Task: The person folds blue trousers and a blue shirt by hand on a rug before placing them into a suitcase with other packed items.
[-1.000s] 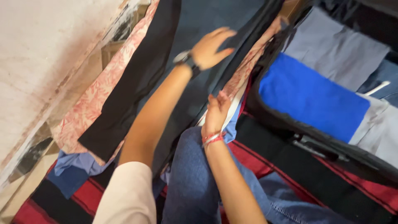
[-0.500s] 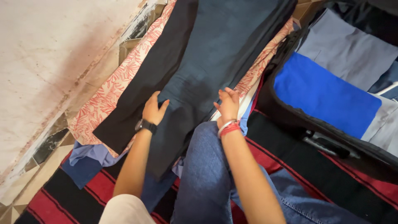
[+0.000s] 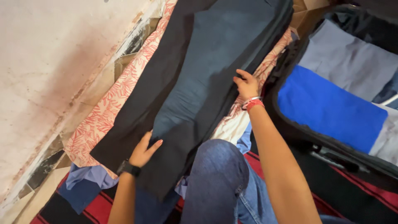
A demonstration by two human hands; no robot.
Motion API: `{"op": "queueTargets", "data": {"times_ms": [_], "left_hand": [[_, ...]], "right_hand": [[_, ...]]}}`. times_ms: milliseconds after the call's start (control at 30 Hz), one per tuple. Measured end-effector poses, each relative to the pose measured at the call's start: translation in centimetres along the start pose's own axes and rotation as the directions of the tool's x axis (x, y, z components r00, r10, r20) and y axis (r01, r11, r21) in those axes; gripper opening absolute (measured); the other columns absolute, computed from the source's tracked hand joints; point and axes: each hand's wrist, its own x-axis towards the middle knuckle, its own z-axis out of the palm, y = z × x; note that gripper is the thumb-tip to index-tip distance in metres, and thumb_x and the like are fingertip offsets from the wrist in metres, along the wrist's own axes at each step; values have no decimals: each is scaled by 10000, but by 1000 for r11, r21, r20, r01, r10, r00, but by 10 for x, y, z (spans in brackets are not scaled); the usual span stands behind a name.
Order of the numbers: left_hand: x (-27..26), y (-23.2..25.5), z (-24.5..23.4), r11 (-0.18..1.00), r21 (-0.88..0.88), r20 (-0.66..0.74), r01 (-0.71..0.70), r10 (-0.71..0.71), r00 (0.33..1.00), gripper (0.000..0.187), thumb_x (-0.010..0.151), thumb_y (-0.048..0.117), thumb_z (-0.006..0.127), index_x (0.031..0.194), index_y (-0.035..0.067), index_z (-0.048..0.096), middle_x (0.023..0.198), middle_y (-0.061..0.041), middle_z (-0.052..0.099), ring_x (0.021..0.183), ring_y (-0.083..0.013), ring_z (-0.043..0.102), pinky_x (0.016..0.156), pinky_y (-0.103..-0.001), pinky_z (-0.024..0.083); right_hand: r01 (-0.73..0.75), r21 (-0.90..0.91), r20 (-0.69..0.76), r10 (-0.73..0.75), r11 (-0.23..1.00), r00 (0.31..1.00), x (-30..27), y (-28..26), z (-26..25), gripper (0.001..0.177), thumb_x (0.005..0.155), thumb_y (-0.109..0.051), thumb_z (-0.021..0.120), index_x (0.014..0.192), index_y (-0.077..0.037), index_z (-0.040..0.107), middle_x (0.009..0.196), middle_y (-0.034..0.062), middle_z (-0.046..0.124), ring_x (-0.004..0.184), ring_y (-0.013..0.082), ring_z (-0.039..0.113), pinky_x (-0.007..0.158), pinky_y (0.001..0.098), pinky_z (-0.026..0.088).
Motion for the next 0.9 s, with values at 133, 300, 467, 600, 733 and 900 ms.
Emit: {"op": "queueTargets", "data": {"times_ms": [133, 300, 467, 600, 733, 900], "left_hand": [[-10, -26, 5, 955, -104, -13, 278, -281, 960, 391, 947, 382, 652, 1085, 17, 675, 977, -55, 711, 954, -174, 664, 854, -329, 476], [-18, -73, 11, 881, 17, 16, 473, -474, 881, 543, 1012, 451, 654, 769, -26, 562, 642, -100, 457, 624, -156, 428, 597, -359, 404], [-25, -69, 11, 904, 117, -74, 411, -405, 911, 527, 936, 453, 703, 751, -21, 569, 589, -102, 471, 550, -172, 434, 563, -359, 396], [-33, -47, 1, 898, 75, -94, 434, -427, 899, 433, 896, 425, 713, 771, 18, 631, 563, -64, 504, 526, -144, 473, 544, -332, 409], [-48, -51, -8, 907, -67, -75, 415, -420, 905, 440, 951, 348, 732, 754, -19, 590, 636, -28, 443, 623, -104, 405, 563, -321, 370], [-68, -71, -15, 887, -163, -136, 432, -454, 880, 395, 1007, 320, 721, 822, -19, 636, 718, -12, 468, 695, -110, 419, 626, -309, 369]], "right_hand": [[-77, -178, -5, 77, 981, 997, -1, -16, -1, 333, 862, -189, 792, 1164, -65, 723, 893, 111, 673, 698, 223, 660, 628, 337, 532], [406, -576, -100, -554, 709, 826, -23, -50, -11, 160, 902, -103, 743, 1027, -11, 781, 982, 173, 714, 863, 350, 698, 781, 419, 562], [268, -674, -200, -519, 688, 831, -41, -51, -18, 330, 915, -146, 749, 1203, 5, 698, 1220, 223, 642, 1063, 405, 658, 918, 451, 545], [339, -730, -21, -515, 593, 857, -52, -23, -5, 762, 790, -230, 853, 1419, 23, 506, 1333, 345, 494, 1182, 530, 531, 992, 519, 488], [62, -557, -211, -214, 828, 954, -74, -9, 13, 769, 856, -223, 810, 1513, -87, 435, 1322, 282, 558, 1181, 461, 591, 978, 484, 497], [-154, -434, -27, 158, 888, 987, -103, -6, 22, 684, 836, -292, 789, 1438, -136, 503, 1203, 208, 697, 1053, 354, 687, 954, 434, 531]]}}
